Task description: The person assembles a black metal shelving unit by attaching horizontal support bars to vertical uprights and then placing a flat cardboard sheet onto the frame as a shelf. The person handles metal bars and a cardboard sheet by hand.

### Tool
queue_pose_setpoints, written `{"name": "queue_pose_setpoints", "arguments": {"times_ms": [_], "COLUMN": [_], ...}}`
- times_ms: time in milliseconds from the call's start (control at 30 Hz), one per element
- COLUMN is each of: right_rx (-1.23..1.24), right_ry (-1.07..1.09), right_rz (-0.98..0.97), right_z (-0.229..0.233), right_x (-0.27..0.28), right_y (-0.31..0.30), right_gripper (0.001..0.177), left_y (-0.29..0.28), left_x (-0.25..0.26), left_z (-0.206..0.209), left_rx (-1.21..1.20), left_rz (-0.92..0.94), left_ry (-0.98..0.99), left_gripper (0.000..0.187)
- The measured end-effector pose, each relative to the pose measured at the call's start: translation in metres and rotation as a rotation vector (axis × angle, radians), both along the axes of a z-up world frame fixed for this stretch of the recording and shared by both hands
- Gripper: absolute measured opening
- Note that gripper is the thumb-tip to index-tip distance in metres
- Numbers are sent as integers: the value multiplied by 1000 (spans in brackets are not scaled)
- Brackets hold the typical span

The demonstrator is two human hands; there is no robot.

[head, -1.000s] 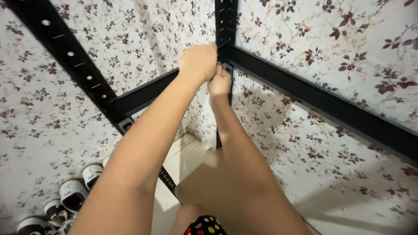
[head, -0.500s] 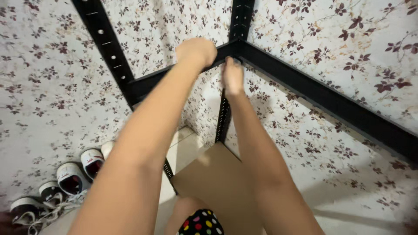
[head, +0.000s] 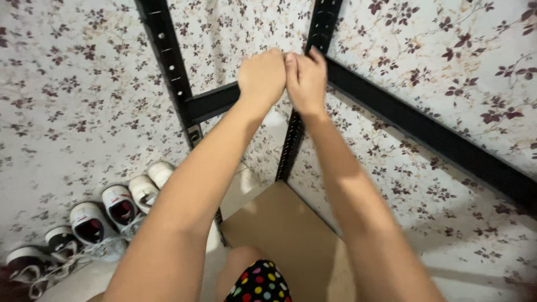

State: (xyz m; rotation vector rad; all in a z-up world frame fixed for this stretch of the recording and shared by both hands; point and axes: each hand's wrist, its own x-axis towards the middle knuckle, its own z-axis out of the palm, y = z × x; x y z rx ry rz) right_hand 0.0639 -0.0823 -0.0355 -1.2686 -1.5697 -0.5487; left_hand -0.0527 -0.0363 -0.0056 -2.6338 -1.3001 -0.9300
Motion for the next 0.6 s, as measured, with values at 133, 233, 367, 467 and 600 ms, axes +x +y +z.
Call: {"name": "queue_pose_setpoints", "arguments": {"times_ms": [133, 233, 367, 467, 600], "right_rx": [-114, -135, -129, -68, -54], "right_ry": [-216, -331, -342, -348, -358], "right_rz": [-379, -519, -478, -533, -576], "right_z": [7, 9, -2, -15, -25], "right_x": [26, 49, 62, 67, 70], "right_y": [-36, -59, -61, -53, -48], "right_gripper": [35, 45, 40, 37, 29], "left_y": [3, -7, -10, 1, 11], "left_x": [16, 54, 87, 99, 109], "left_z": [-16, -33, -53, -66, -62], "left_rx": [554, 662, 607, 585, 635], "left_rz": [-200, -249, -163, -190, -191], "left_ry": [-60, -110, -73, -178, -148], "left_gripper": [51, 48, 43, 34, 34]}}
